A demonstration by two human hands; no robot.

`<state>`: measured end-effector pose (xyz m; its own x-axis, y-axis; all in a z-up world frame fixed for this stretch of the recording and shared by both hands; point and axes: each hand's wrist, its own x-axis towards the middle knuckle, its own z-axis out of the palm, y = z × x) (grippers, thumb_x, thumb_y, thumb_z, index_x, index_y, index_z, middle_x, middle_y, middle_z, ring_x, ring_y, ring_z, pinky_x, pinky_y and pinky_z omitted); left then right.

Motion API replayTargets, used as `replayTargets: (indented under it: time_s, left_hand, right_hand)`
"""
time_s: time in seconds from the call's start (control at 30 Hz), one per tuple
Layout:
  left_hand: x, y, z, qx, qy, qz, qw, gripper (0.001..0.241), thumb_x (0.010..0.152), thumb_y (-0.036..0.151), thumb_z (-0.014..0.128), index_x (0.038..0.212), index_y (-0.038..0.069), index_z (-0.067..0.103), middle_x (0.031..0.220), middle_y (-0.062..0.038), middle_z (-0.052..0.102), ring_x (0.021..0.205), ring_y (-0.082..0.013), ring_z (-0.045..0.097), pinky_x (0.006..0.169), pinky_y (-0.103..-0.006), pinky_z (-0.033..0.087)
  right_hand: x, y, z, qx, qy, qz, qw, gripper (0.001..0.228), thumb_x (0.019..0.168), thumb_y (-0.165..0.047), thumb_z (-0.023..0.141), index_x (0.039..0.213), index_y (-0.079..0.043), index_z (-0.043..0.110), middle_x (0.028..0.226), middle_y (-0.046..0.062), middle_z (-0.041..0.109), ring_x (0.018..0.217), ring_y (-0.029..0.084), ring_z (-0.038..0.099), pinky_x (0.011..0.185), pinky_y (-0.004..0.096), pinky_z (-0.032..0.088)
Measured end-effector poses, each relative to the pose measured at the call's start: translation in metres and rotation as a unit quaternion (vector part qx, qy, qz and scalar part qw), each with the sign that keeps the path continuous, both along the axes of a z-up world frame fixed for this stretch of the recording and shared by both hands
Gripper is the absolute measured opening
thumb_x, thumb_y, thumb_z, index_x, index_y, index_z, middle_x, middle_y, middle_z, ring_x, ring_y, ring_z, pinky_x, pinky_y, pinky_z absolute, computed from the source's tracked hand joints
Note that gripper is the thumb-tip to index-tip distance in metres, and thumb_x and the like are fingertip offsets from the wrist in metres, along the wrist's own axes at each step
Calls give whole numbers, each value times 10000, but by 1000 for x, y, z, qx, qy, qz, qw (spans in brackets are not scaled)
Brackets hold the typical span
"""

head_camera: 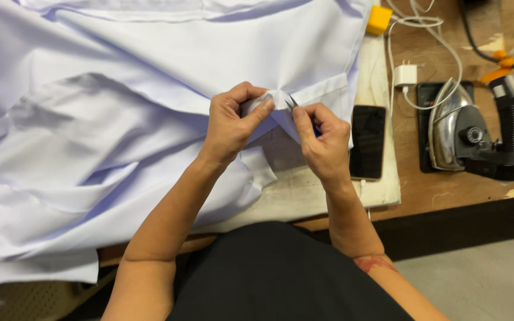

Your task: The person uses small scissors to trim loose threads and seam allowances from a white garment laid on a worktable. The person repeatedly lifts and repositions the fabric to access different areas, snipping threads along seams and edges throughout the clip.

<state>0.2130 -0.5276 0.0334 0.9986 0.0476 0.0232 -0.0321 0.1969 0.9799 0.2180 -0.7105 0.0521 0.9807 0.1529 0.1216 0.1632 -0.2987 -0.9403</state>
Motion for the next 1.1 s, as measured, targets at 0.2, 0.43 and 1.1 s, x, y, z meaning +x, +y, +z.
replayTargets:
  time_s: [0.2, 0.43, 1.1]
  left_hand:
    - [-11, -8, -9, 2, 11, 27, 1000, 85, 971, 95, 741, 1016, 23, 735, 813, 66, 618, 722, -16, 475, 645, -203, 392]
    - [-23, -11, -14, 31, -5, 26, 999, 94, 976, 98, 736, 1042, 38, 768, 842, 63, 581, 703, -24, 427, 629, -210, 353]
    - [-12, -3, 6, 202, -139, -1, 969, 240, 873, 28, 800, 1095, 85, 729, 992, -31, 705, 933, -141, 684, 845, -284, 560]
  right_hand:
    - [-4, 3, -8, 8, -4, -7, 1000, 177, 1052, -139, 694, 966, 15, 709, 709, -54, 608, 633, 2, 472, 541, 198, 357]
    - [-11, 2, -27, 8, -32, -6, 999, 199, 1061, -148, 685, 939, 8, 710, 657, -50, 570, 576, 11, 444, 506, 211, 323]
    - [25, 1, -25, 68, -117, 115, 984, 156, 1006, 38, 783, 962, -22, 646, 899, 3, 591, 731, 45, 478, 614, 202, 380]
